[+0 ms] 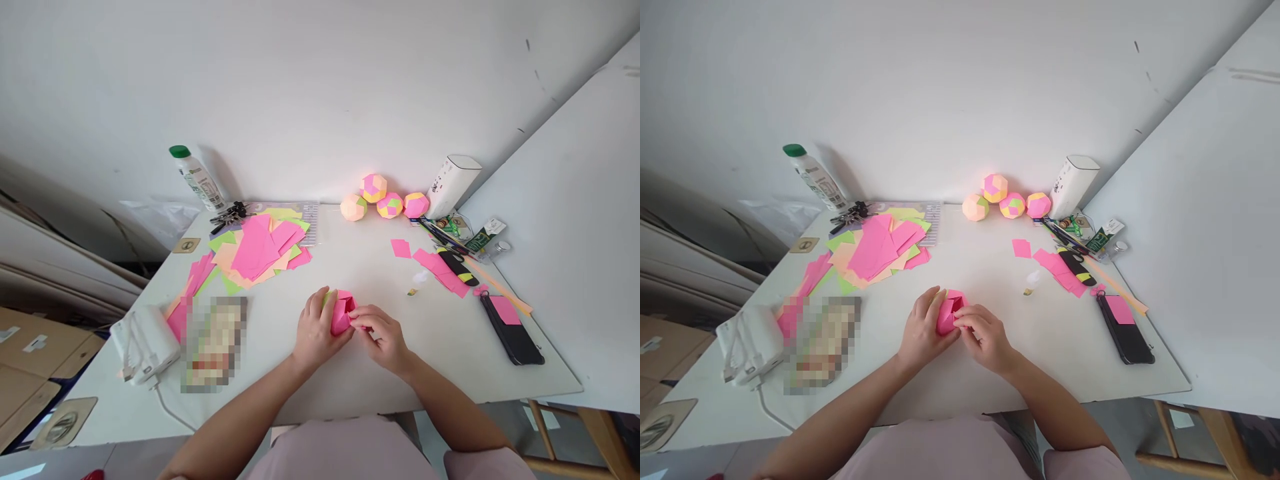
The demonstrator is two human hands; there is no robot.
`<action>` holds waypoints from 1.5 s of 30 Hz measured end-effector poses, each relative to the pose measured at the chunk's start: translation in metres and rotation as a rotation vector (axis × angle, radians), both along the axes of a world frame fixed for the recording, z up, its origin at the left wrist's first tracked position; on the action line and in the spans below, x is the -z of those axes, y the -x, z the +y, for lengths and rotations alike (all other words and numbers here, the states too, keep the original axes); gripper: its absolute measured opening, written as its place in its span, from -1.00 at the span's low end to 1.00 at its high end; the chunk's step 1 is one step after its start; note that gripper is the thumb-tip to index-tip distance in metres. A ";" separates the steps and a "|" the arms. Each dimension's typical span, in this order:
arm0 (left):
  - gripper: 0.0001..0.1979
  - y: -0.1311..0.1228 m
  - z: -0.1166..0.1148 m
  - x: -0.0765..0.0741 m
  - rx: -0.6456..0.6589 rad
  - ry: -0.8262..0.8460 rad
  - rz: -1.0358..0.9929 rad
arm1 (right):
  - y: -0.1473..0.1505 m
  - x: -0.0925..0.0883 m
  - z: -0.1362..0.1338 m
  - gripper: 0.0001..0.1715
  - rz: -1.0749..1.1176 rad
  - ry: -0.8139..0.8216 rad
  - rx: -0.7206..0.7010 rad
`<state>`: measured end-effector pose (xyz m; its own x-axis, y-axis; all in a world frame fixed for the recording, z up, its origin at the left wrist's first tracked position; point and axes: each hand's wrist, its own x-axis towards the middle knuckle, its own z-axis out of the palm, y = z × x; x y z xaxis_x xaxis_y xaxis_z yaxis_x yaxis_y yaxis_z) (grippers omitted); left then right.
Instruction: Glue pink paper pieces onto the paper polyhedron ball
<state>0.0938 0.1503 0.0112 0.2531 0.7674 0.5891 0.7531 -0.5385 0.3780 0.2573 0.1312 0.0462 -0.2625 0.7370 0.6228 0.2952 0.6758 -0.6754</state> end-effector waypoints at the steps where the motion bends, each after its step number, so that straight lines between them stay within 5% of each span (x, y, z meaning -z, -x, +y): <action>1: -0.37 0.000 0.000 -0.001 -0.018 -0.007 0.010 | 0.001 0.002 -0.001 -0.73 -0.043 -0.054 0.012; 14: -0.47 -0.004 -0.005 -0.002 -0.172 0.021 0.041 | 0.015 0.023 -0.006 -0.47 -0.249 -0.244 0.156; 21: -0.46 -0.005 -0.005 -0.002 -0.198 0.022 0.045 | 0.018 0.026 -0.008 -0.53 -0.262 -0.205 0.181; 27: -0.45 -0.004 -0.005 -0.001 -0.203 0.025 0.072 | 0.022 0.014 -0.010 -0.72 -0.100 0.026 0.120; 31: -0.37 -0.001 -0.001 0.002 -0.155 0.016 0.046 | 0.011 -0.004 -0.005 -0.96 0.282 0.562 -0.030; 36: -0.27 0.004 0.005 0.005 -0.016 0.098 -0.078 | -0.015 -0.005 0.015 -0.78 0.659 0.936 -0.107; 40: -0.25 0.007 0.004 0.004 0.088 0.209 -0.184 | -0.025 -0.002 0.021 -0.80 0.658 0.992 -0.167; 45: -0.27 0.008 0.002 0.001 0.162 0.332 -0.283 | -0.034 0.000 0.026 -0.70 0.547 0.884 -0.001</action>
